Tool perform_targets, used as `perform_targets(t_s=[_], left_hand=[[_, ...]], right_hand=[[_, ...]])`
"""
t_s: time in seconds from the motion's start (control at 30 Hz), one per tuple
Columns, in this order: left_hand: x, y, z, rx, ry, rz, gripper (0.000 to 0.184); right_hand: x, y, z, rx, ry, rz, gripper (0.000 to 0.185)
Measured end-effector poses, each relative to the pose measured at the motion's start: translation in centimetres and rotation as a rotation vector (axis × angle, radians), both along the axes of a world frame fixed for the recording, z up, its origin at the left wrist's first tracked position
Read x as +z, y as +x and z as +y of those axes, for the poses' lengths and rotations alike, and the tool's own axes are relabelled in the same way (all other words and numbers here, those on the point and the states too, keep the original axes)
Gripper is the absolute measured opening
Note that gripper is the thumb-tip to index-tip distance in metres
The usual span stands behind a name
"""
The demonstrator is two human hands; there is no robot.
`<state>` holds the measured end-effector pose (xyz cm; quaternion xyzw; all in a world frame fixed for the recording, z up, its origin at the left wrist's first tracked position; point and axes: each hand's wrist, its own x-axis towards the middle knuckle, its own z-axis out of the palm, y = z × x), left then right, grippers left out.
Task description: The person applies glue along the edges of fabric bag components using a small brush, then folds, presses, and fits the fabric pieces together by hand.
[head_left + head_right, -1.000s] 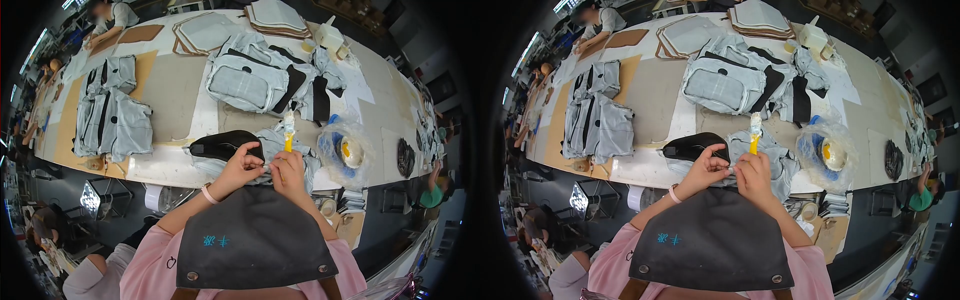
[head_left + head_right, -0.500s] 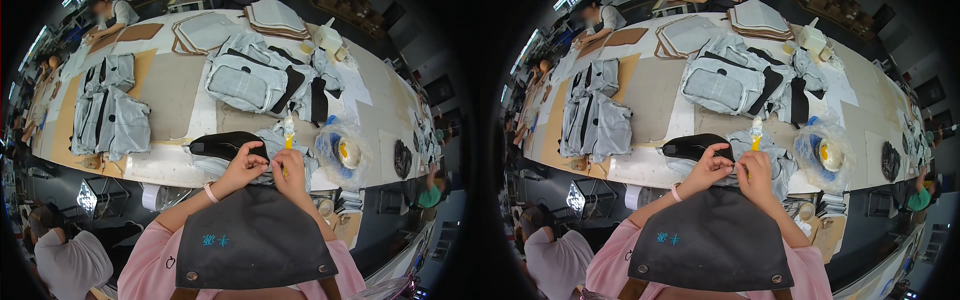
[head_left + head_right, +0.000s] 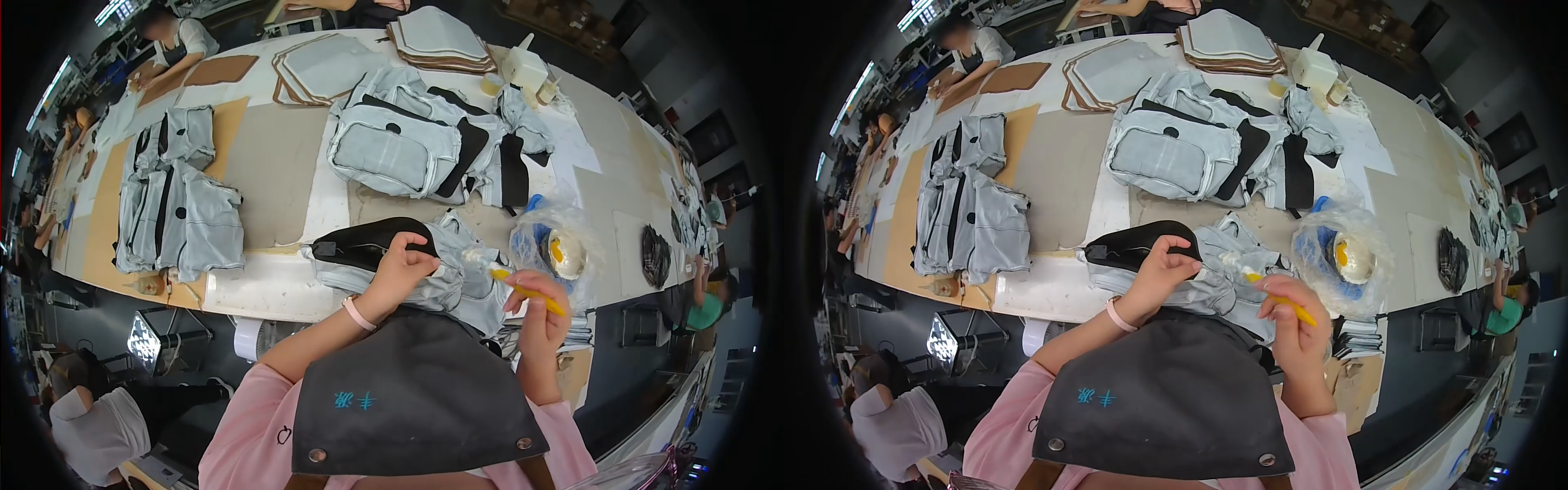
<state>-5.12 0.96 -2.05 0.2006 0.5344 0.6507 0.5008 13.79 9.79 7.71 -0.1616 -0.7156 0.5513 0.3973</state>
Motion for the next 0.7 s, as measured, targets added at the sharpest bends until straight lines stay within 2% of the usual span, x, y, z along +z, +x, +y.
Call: perform_targets(t_s=[0.07,0.1,0.2,0.3,0.4,0.5,0.6,0.7], left_hand=[[0.1,-0.1,0.3,-0.007,0.013,-0.022,0.037],[-0.1,0.0,0.3,-0.005,0.009,-0.028,0.037],[-0.4,0.2,0.6,0.005,-0.003,-0.038,0.035],[-0.3,0.3,0.4,0.012,-0.012,-0.043,0.033],[-0.5,0.2,0.4,-0.003,0.010,-0.060,0.032],[-0.5,0.3,0.4,-0.010,0.013,-0.078,0.032],[-0.8,0.3,0.5,0.012,0.037,-0.091,0.031],[-1.0,0.4,0.2,0.024,0.052,-0.096,0.030]], right_hand=[[-0.1,-0.2,-0.7,0.108,0.141,-0.098,0.014],[-0.6,-0.9,-0.2,0.120,0.347,-0.176,0.012],[-2.8,-1.0,0.3,0.012,0.328,-0.154,0.010],[-2.7,-1.3,0.5,-0.057,0.397,-0.085,0.008],[-1.6,-0.5,-0.2,-0.001,0.355,-0.088,0.006],[-2.5,-0.9,0.3,0.017,0.470,-0.189,0.007],[-2.8,-0.6,0.5,-0.091,0.377,-0.125,0.006],[-1.6,0.1,-0.9,-0.020,0.286,-0.128,0.004]])
